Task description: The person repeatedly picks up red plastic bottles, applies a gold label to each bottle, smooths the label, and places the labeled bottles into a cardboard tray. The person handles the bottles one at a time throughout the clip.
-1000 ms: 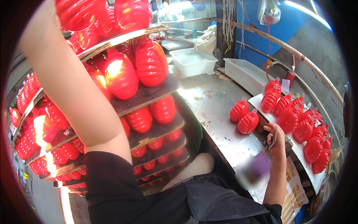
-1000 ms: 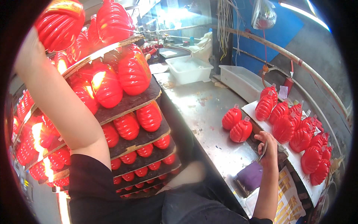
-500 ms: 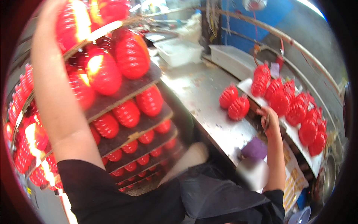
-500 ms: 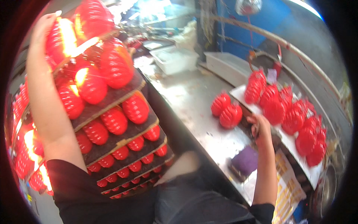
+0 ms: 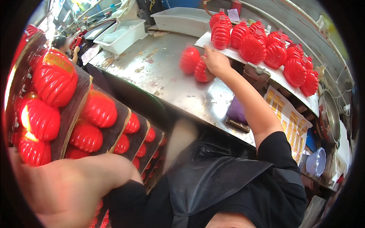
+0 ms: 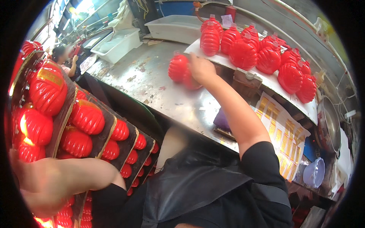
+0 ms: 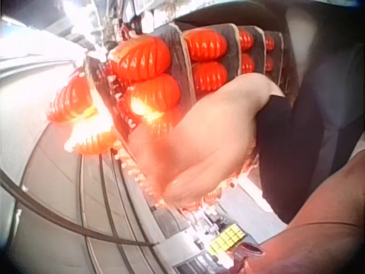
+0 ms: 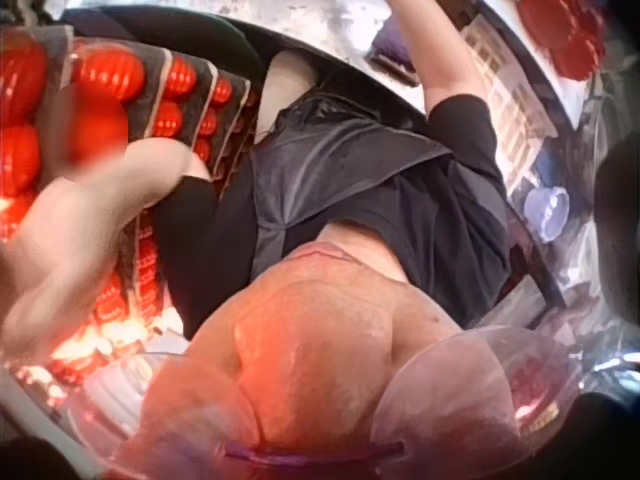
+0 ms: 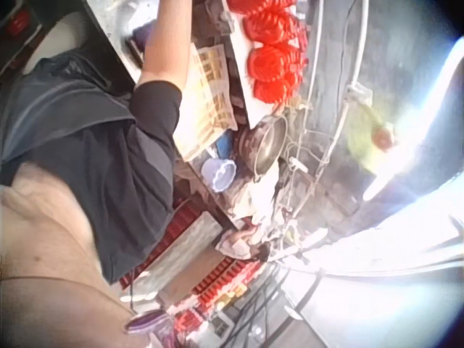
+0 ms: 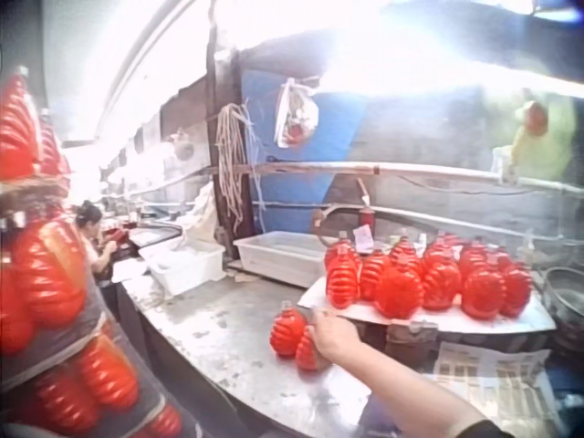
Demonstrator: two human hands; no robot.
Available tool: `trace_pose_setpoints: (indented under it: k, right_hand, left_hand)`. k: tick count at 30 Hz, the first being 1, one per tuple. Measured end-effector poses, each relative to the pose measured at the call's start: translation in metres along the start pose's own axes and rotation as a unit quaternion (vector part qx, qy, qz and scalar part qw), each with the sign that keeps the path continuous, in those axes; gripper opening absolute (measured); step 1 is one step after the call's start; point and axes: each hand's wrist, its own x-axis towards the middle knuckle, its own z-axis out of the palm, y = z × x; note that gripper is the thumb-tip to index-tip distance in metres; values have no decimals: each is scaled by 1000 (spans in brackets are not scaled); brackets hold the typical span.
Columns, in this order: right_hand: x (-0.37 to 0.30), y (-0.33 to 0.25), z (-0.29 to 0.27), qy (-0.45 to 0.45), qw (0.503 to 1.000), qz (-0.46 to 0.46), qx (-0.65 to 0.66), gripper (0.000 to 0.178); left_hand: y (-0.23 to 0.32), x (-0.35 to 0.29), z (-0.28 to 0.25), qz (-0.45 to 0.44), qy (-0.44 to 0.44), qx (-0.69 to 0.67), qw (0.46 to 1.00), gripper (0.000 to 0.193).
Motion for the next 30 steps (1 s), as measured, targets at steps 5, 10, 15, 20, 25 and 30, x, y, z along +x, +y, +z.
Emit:
trace_pose_setpoints:
  k: [5, 10, 15, 20, 25, 30]
  right_hand:
    - [16, -2, -2, -74, 994, -1, -81, 36]
    - [-1, 27, -28, -166, 980, 89, -65, 42]
    - [-64, 98, -113, -67, 953, 238, 176, 33]
    - [-189, 161, -237, 158, 820, 396, 382, 28]
    - [-288, 210, -327, 326, 703, 472, 420, 33]
    - [-354, 278, -379, 479, 662, 502, 283, 30]
  left_hand:
    - [28, -118, 51, -242, -176, -159, 941, 13]
    - [12, -207, 89, -435, -323, -245, 804, 9]
    - [12, -265, 110, -511, -407, -270, 707, 14]
    - [19, -311, 116, -534, -485, -278, 634, 19]
    - [37, -347, 128, -535, -558, -259, 579, 20]
    - [67, -377, 134, -363, -616, -223, 663, 47]
